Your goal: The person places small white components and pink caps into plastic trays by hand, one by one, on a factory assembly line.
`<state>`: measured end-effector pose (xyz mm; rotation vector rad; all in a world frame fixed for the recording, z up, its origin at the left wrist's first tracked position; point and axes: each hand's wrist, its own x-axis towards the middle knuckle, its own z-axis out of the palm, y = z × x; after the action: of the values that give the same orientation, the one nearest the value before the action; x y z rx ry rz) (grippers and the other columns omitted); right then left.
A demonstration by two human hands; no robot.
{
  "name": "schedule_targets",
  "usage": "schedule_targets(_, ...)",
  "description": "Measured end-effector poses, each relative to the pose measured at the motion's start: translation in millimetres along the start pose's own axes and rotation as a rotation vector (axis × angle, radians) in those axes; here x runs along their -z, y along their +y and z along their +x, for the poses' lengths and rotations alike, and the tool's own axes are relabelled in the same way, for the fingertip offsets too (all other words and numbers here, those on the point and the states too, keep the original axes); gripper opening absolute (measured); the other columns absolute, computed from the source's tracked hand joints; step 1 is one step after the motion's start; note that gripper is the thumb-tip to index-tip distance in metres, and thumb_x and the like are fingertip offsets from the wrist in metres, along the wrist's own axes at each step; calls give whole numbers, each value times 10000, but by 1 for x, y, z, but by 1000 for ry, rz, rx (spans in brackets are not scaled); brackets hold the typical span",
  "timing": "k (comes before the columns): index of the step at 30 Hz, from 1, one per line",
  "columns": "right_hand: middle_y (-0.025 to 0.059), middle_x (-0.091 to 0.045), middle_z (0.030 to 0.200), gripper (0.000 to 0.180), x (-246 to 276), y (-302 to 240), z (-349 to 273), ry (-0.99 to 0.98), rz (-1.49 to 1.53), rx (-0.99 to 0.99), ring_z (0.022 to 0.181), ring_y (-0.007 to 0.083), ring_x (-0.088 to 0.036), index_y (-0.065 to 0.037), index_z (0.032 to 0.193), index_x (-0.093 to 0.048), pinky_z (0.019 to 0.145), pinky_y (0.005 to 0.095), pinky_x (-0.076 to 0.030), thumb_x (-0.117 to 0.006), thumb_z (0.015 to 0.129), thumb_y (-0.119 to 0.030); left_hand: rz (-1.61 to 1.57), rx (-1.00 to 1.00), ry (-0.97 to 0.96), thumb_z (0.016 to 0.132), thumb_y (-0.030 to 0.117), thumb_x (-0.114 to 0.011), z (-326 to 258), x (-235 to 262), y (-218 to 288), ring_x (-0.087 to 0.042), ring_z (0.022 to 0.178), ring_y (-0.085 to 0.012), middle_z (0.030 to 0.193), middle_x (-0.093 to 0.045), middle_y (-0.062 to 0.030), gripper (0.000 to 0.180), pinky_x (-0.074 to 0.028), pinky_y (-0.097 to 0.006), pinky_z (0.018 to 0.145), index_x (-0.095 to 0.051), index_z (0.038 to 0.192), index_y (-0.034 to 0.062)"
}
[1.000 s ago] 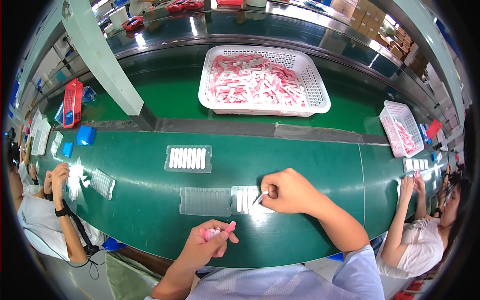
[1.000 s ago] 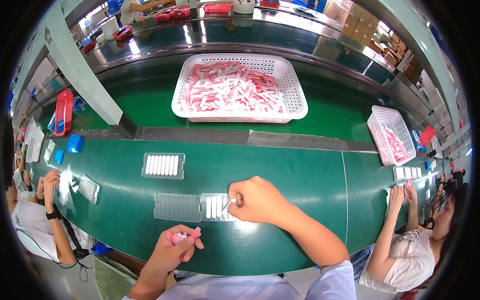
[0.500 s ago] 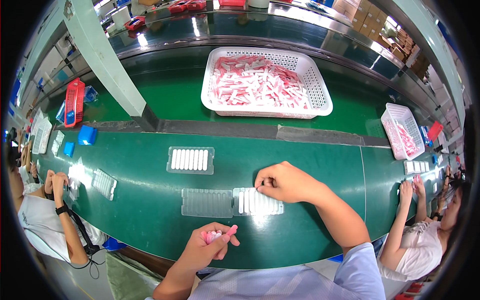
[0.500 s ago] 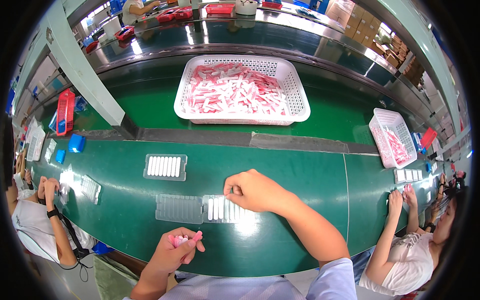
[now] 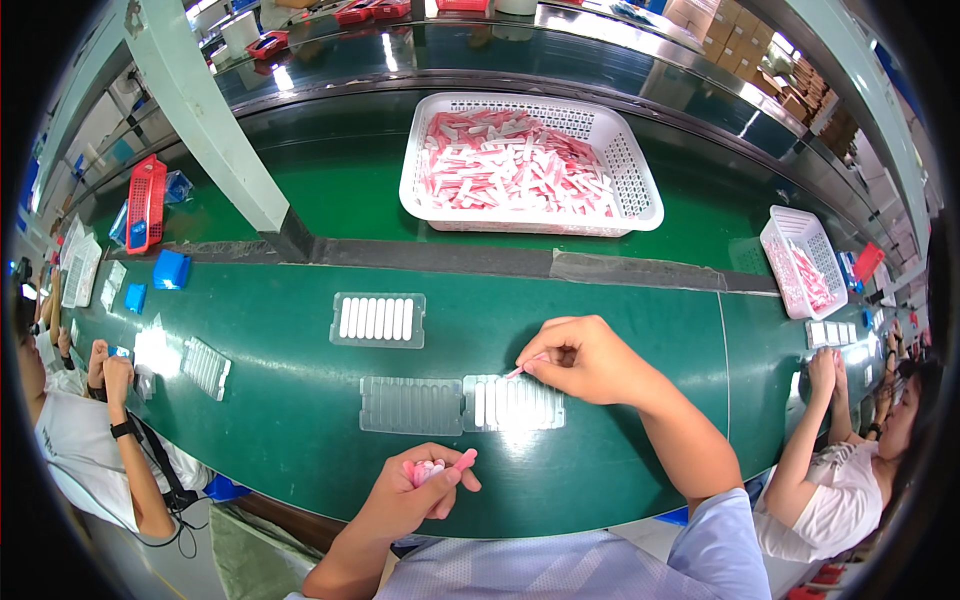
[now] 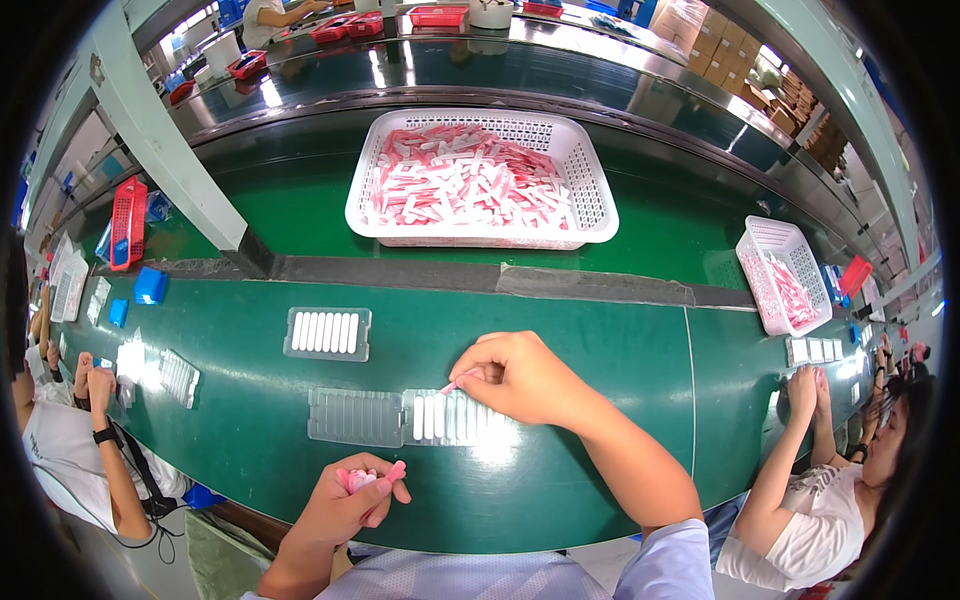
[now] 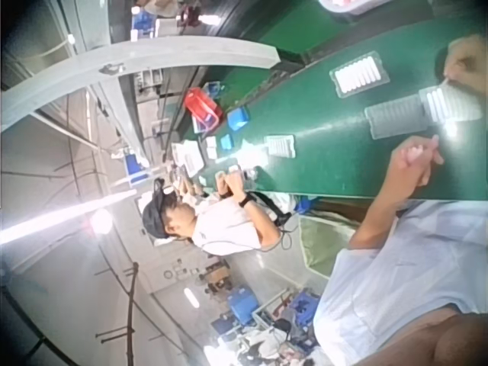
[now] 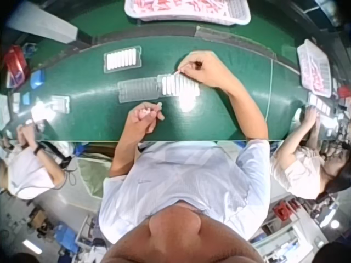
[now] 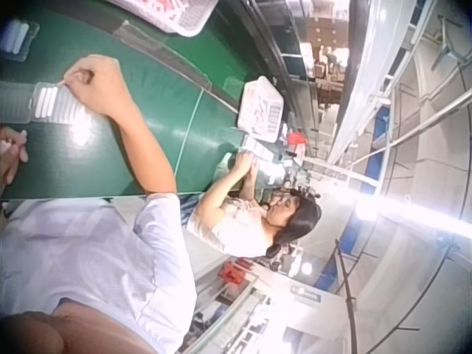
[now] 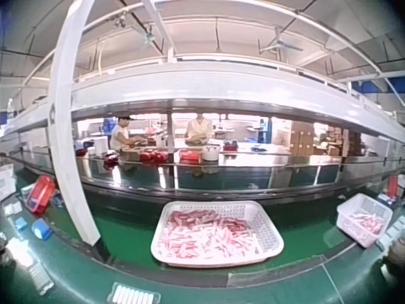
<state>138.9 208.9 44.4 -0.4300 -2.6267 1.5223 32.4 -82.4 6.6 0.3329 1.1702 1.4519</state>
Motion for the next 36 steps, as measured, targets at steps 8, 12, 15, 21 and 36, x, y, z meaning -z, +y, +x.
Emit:
schedule_targets(8, 117, -689, 808, 234, -7, 10, 10, -252, -13, -80, 709, 232, -675, -5, 1048, -768, 679, 366, -549, -765, 836, -103, 14, 14, 9, 1053, 110, -619, 0, 0, 0, -521, 578, -44, 989, -741, -102, 195, -389, -208, 491, -659, 1188, -25)
schedule_targets(12, 125, -671, 809, 612, -21, -2, 11, -95, -216, -87, 769, 345, -677, -3, 1316, -572, 758, 431, -559, -810, 767, -128, -10, 4, 0, 1051, 112, -622, 0, -1, 1, -520, 578, -43, 988, -742, -99, 195, -391, -207, 492, -660, 1187, -23)
schedule_targets(15, 109, -641, 806, 612, -21, 0, 8, -78, -278, 16, 777, 335, -673, -5, 1315, -576, 754, 426, -553, -828, 777, -150, -15, -1, -9, 1050, 112, -623, 0, 0, -1, -522, 578, -43, 989, -742, -98, 196, -394, -206, 494, -658, 1188, -23)
schedule_targets(21, 76, -598, 753, 390, -23, -19, -1, 38, -70, 29, 644, 225, -623, -19, 1172, -642, 610, 354, -512, -814, 858, -172, -3, -12, -6, 1051, 106, -617, -1, 3, -2, -534, 582, -47, 992, -743, -100, 196, -406, -210, 500, -651, 1194, -24)
schedule_targets(36, 18, -729, 799, 39, 3, 15, -17, -72, 332, -116, 707, 61, -668, -1, 921, -748, 620, 228, -532, -765, 911, -34, -432, 73, -113, 981, 11, -665, 9, 12, -18, -677, 903, -155, 1314, -658, -189, 423, -483, -238, 636, -570, 1393, 11)
